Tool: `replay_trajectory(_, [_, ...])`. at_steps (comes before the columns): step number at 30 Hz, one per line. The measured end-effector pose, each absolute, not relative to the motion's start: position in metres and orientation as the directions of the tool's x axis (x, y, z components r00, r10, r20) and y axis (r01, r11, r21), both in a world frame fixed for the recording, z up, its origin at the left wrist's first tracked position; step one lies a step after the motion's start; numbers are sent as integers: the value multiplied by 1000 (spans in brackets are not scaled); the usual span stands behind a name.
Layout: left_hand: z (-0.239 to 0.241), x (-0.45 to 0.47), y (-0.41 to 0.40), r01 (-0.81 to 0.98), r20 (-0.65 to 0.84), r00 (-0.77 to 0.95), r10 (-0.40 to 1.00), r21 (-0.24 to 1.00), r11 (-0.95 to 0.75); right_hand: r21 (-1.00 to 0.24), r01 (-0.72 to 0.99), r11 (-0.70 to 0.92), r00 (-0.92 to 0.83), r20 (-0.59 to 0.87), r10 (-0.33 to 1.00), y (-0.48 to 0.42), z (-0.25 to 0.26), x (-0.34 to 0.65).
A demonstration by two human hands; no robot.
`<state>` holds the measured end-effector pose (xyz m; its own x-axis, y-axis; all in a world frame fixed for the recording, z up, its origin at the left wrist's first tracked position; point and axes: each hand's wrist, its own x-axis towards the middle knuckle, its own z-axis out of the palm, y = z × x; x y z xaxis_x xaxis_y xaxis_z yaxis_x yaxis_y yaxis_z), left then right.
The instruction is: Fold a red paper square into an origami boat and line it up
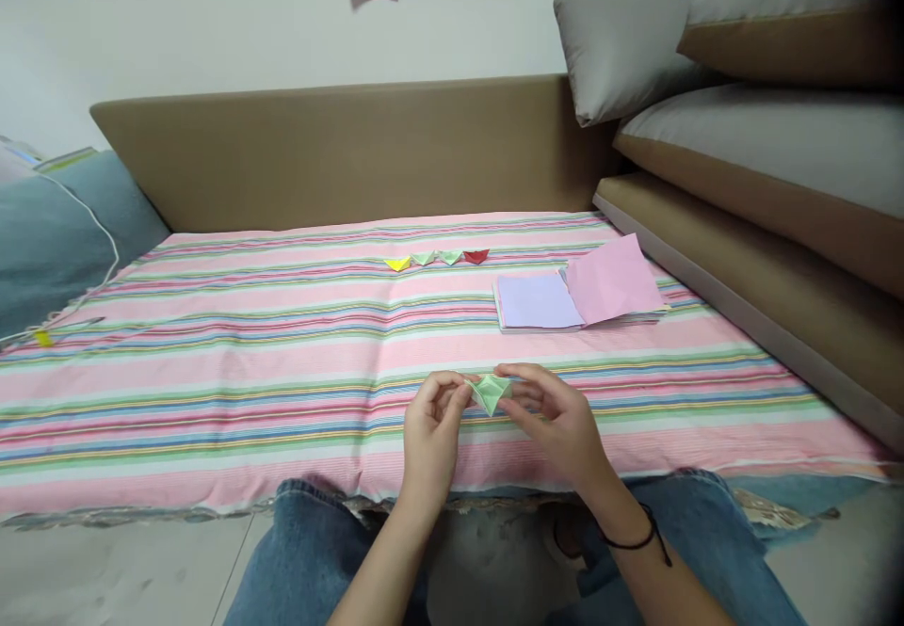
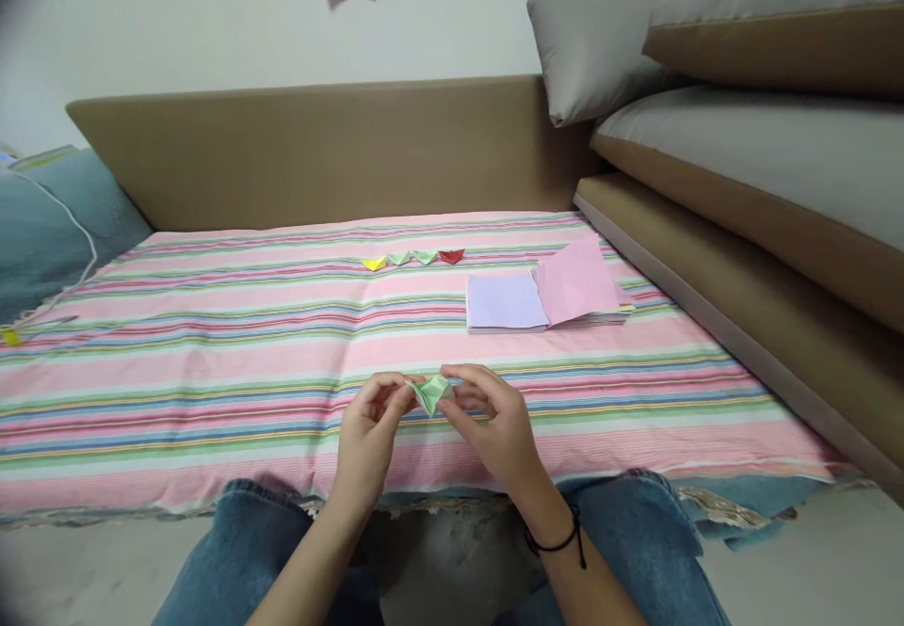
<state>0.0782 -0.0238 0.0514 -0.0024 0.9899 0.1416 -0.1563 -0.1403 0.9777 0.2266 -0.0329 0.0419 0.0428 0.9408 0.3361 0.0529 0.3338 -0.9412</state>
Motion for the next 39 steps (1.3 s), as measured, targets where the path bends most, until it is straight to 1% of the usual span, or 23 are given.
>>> replay_trajectory(4, [51,80,-22,-180,91,21,996,980,-85,-978,-41,206,96,202,975,-30,35,224])
replay_trajectory(7, [50,80,-22,-199,67,62,996,979,-53,-984,-78,159,136,148,980,-29,32,222])
replay_trajectory(9, [49,79,-22,-138,82,82,993,988,-70,-980,-94,173,126,161,979,-29,32,221])
replay_trajectory(12, [48,78,-24,58,155,79,985,986,-159,-978,-88,192,78,185,980,-30,32,220])
replay_trajectory(14, [46,77,-25,179,225,81,971,955,-236,-974,-31,222,39,221,974,-31,34,220])
replay_trajectory(17, [45,76,-25,272,299,108,948,909,-317,-941,82,328,-40,326,945,-32,37,221])
replay_trajectory(19, [46,76,-25,282,316,113,942,899,-335,-929,113,351,-60,347,936,-32,38,222])
replay_trajectory(22, [50,75,-24,254,298,91,950,916,-311,-945,86,316,-17,316,949,-32,38,224])
replay_trajectory(25, [53,73,-24,249,274,89,958,925,-288,-961,4,276,0,276,961,-31,37,227])
replay_trajectory(27, [53,71,-23,243,284,94,954,923,-299,-965,-69,253,-10,254,967,-31,37,228])
replay_trajectory(30, [51,68,-21,191,283,110,953,935,-300,-956,-138,257,-25,263,964,-32,39,228])
replay_trajectory(33, [50,66,-18,138,249,129,960,954,-266,-946,-129,297,-25,303,953,-32,43,229])
replay_trajectory(35, [52,64,-17,139,244,148,958,954,-265,-944,-109,312,-28,317,948,-32,45,229])
replay_trajectory(39, [60,61,-19,271,308,229,923,891,-364,-948,-34,316,-30,317,948,-32,44,229])
